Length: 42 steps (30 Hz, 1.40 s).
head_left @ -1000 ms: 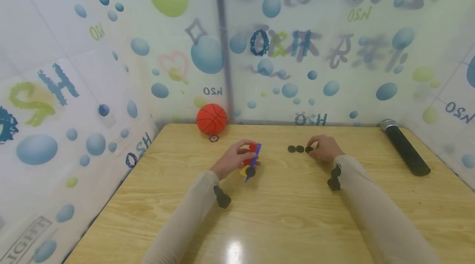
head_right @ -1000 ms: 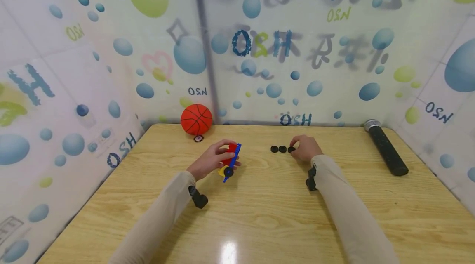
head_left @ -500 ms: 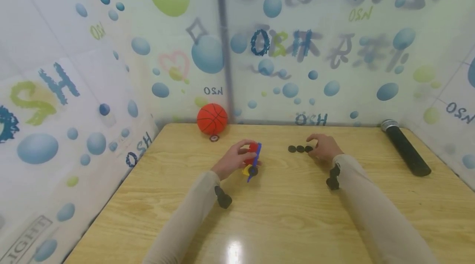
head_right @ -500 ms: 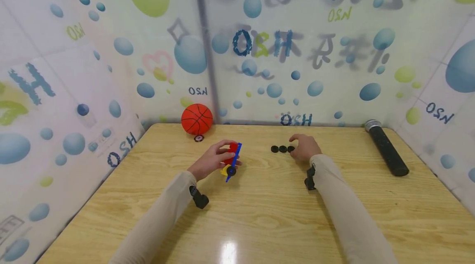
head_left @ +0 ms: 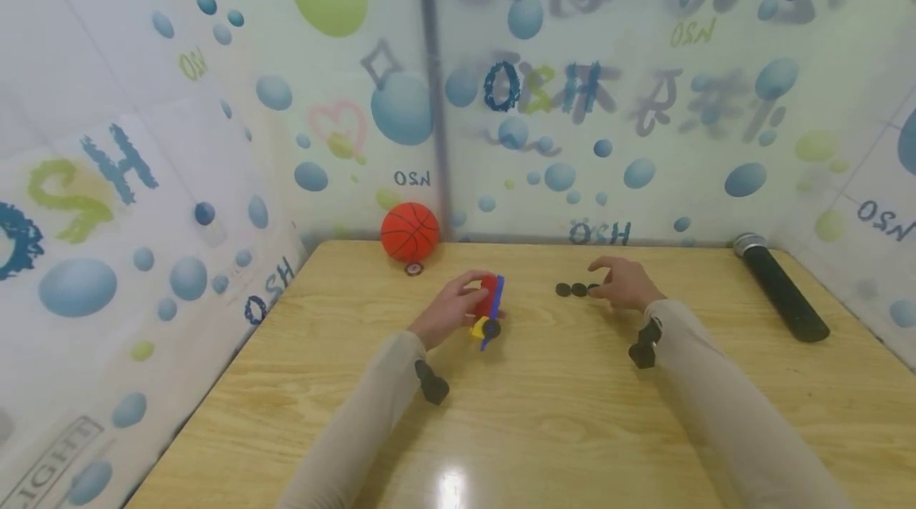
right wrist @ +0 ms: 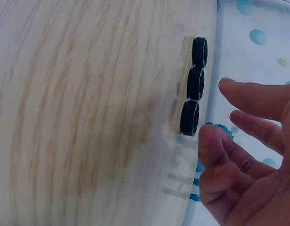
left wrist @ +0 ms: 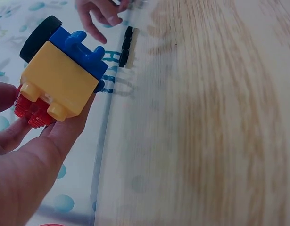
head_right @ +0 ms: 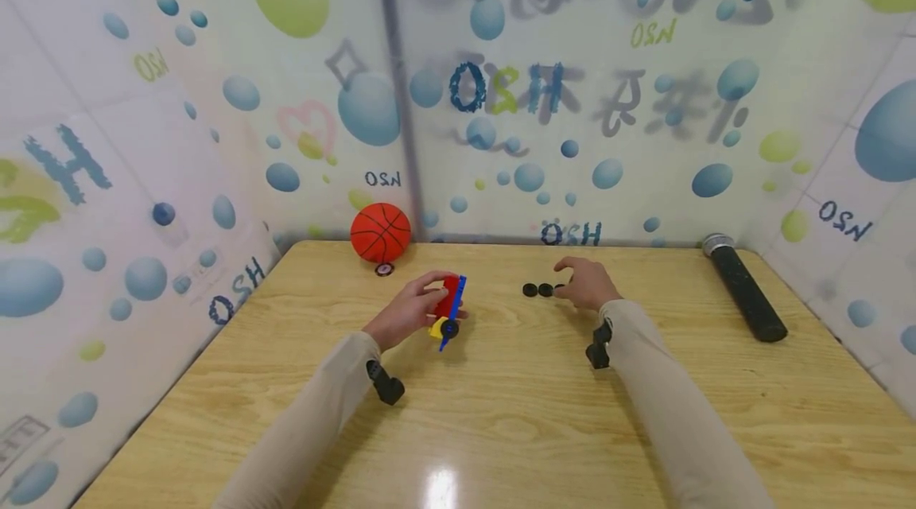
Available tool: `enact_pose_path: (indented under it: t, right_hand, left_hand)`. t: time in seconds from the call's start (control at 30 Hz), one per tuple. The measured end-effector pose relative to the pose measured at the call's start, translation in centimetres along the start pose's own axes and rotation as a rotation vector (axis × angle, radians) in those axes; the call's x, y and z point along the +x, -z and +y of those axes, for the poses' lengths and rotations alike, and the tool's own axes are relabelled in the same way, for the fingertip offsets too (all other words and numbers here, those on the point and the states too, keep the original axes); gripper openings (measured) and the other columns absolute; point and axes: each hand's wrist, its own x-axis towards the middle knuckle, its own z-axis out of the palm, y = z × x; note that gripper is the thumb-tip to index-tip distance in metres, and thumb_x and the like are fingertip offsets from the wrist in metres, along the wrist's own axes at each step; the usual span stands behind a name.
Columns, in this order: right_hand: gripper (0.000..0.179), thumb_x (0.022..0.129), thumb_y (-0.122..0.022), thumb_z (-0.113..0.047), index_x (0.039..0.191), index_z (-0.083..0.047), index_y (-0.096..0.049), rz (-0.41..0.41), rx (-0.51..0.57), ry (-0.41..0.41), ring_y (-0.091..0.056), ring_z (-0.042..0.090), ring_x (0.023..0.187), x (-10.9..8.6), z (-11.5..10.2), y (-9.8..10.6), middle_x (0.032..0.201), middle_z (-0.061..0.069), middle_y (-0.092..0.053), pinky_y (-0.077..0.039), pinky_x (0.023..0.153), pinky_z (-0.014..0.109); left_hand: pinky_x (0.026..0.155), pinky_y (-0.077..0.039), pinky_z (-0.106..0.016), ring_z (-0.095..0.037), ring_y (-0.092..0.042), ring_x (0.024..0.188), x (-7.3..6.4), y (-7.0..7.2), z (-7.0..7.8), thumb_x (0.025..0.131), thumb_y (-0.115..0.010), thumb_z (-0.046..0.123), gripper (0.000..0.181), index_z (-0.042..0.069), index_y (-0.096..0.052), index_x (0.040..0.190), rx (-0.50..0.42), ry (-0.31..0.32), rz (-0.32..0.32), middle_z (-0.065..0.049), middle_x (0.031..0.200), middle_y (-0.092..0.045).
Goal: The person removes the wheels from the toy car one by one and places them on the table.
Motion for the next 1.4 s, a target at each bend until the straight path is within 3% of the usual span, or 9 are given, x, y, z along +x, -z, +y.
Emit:
enact_pose_path:
  t: [0.27,0.53,0.73,0.93,1.4]
  right_hand:
    - [0.053,0.092,-0.069,-0.016,0.138,0.003,-0.052,0.005,0.036,0.028,-0.068,0.019,0.064,-0.2,-0.9,-0.1,0.097,0.023,-0.071,-0.058,0.069,0.039]
    - [0.051,0.093,-0.068,-0.016,0.139,-0.002,-0.052,0.0,0.065,0.089,-0.069,0.023,0.067,-0.4,-2.0,-0.4,0.093,0.018,-0.07,-0.057,0.068,0.038]
    - [0.054,0.094,-0.068,-0.016,0.143,-0.005,-0.049,-0.05,0.149,0.164,-0.07,0.028,0.072,-0.5,-3.0,-0.7,0.098,0.018,-0.068,-0.057,0.069,0.036]
    - [0.055,0.093,-0.069,-0.011,0.143,-0.002,-0.049,-0.075,0.224,0.251,-0.072,0.033,0.082,-0.6,-3.9,-1.4,0.093,0.017,-0.067,-0.059,0.068,0.042]
    - [0.047,0.093,-0.068,-0.008,0.138,-0.012,-0.056,-0.17,0.386,0.374,-0.07,0.042,0.078,-1.2,-7.1,-2.9,0.095,0.012,-0.068,-0.059,0.069,0.049]
  left_hand:
    - [0.1,-0.055,-0.042,-0.038,-0.064,0.123,-0.2,-0.1,0.2,0.109,-0.039,0.019,0.039,0.015,-0.043,0.147,0.027,-0.002,-0.011,-0.024,0.138,-0.056]
    - [0.1,-0.055,-0.042,-0.04,-0.064,0.123,-0.1,-0.2,0.1,0.109,-0.04,0.018,0.039,0.015,-0.042,0.147,-0.004,-0.003,0.003,-0.024,0.136,-0.056]
    - [0.1,-0.056,-0.042,-0.038,-0.066,0.121,-0.2,-0.2,0.2,0.109,-0.041,0.02,0.038,0.016,-0.042,0.147,-0.02,0.005,0.014,-0.027,0.139,-0.054]
    - [0.101,-0.055,-0.043,-0.042,-0.063,0.124,0.0,-0.2,0.2,0.109,-0.039,0.018,0.04,0.016,-0.04,0.148,-0.041,-0.006,0.016,-0.029,0.14,-0.053]
    - [0.107,-0.051,-0.048,-0.038,-0.065,0.123,0.5,-0.4,-0.2,0.109,-0.042,0.022,0.04,0.019,-0.039,0.149,-0.039,-0.012,0.025,-0.029,0.138,-0.058]
